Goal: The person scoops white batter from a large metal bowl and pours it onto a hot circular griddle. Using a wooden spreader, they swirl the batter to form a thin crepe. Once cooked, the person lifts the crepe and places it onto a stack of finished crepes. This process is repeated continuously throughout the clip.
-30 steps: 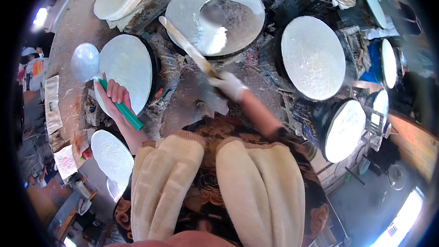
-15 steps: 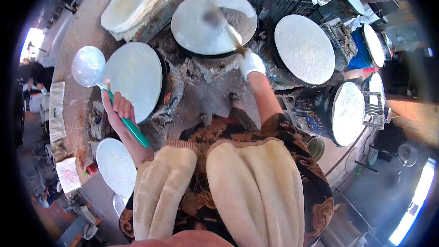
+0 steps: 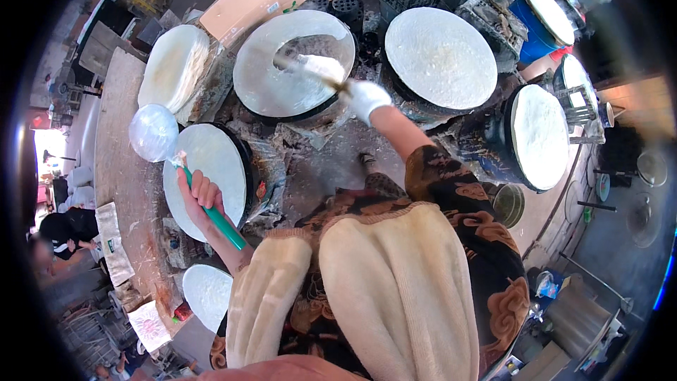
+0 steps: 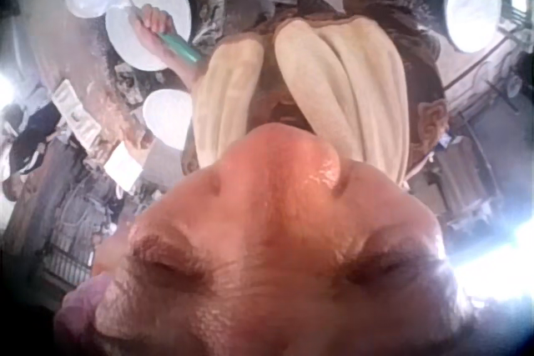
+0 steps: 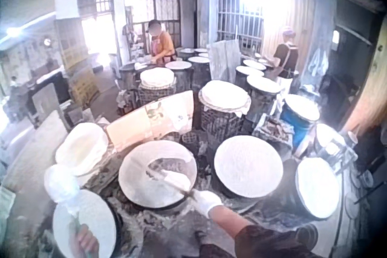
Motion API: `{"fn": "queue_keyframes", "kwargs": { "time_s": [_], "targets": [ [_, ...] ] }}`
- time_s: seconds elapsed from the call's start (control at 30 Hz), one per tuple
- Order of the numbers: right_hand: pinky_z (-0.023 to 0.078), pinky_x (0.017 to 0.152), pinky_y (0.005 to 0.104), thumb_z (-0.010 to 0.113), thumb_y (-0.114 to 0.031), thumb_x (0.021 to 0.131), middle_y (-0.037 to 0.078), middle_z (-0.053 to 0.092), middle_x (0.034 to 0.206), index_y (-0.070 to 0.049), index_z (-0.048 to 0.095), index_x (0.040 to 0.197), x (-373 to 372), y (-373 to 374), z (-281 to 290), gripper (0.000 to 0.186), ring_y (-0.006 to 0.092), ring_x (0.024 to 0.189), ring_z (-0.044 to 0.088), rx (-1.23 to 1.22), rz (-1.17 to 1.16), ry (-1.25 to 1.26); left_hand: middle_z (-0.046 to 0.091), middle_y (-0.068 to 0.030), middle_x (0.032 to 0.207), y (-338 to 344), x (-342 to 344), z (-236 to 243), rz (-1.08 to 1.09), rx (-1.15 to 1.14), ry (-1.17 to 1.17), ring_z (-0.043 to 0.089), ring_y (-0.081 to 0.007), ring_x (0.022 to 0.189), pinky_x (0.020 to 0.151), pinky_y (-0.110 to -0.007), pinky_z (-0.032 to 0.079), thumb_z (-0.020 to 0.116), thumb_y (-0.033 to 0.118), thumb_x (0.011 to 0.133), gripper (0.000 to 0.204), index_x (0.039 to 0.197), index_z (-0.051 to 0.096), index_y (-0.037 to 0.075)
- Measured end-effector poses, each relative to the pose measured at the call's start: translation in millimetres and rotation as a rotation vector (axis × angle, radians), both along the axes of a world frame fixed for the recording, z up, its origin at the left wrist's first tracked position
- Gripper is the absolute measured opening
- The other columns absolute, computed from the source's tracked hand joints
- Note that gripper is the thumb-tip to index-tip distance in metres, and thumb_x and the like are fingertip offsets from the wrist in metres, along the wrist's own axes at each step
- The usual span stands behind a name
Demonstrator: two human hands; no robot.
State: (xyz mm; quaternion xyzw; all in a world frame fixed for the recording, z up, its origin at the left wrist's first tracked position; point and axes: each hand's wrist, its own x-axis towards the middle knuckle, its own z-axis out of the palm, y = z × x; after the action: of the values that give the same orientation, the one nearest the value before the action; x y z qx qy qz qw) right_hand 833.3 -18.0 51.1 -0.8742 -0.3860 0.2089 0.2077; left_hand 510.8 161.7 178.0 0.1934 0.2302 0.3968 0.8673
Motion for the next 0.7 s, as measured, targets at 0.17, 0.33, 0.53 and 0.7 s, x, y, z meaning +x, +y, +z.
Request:
{"fn": "queue_keyframes", "kwargs": {
  "time_s": [0.17,0.33,0.53,0.7],
  "targets": [
    [0.049,0.077,0.0474,0.044,-0.038,0.091,0.023,0.064,0.086,-0.011,0.058,0.106,-22.9,-40.4,-16.9,0.034,0.0370,0.085,0.063,-0.245,-0.128,0.073,0.035,0.0037,0.053,3.2,11.9,-4.3,-0.055,0.070,0.027,0.030,-0.0045,0.034,0.028,-0.019,0.027,0.038,0.028,0.101,0.026,0.108,0.047,0.005],
    [0.048,0.071,0.0498,0.047,-0.038,0.090,0.021,0.064,0.083,-0.009,0.059,0.102,49.0,-23.3,-3.6,0.034,0.0401,0.081,0.061,-0.025,-0.101,-0.146,0.035,0.0037,0.053,2.0,23.8,-2.6,-0.040,0.024,0.055,0.029,-0.0045,0.034,0.027,-0.018,0.027,0.037,0.027,0.101,0.029,0.120,0.045,0.005],
    [0.048,0.073,0.0501,0.050,-0.041,0.087,0.023,0.063,0.082,-0.010,0.058,0.105,15.5,-58.1,-29.4,0.037,0.0403,0.081,0.062,-0.064,-0.056,-0.047,0.035,0.0032,0.053,10.5,34.5,-11.8,-0.103,0.049,0.025,0.030,-0.0051,0.034,0.027,-0.018,0.028,0.034,0.027,0.102,0.035,0.129,0.041,0.006],
    [0.047,0.075,0.0492,0.049,-0.037,0.089,0.023,0.063,0.087,-0.006,0.061,0.098,78.1,-27.9,-35.0,0.035,0.0413,0.086,0.060,0.026,-0.208,-0.150,0.035,0.0057,0.052,9.4,42.9,-10.5,-0.103,0.013,0.075,0.028,-0.0039,0.032,0.027,-0.018,0.025,0.036,0.028,0.102,0.033,0.128,0.043,0.009]
  ]
}}
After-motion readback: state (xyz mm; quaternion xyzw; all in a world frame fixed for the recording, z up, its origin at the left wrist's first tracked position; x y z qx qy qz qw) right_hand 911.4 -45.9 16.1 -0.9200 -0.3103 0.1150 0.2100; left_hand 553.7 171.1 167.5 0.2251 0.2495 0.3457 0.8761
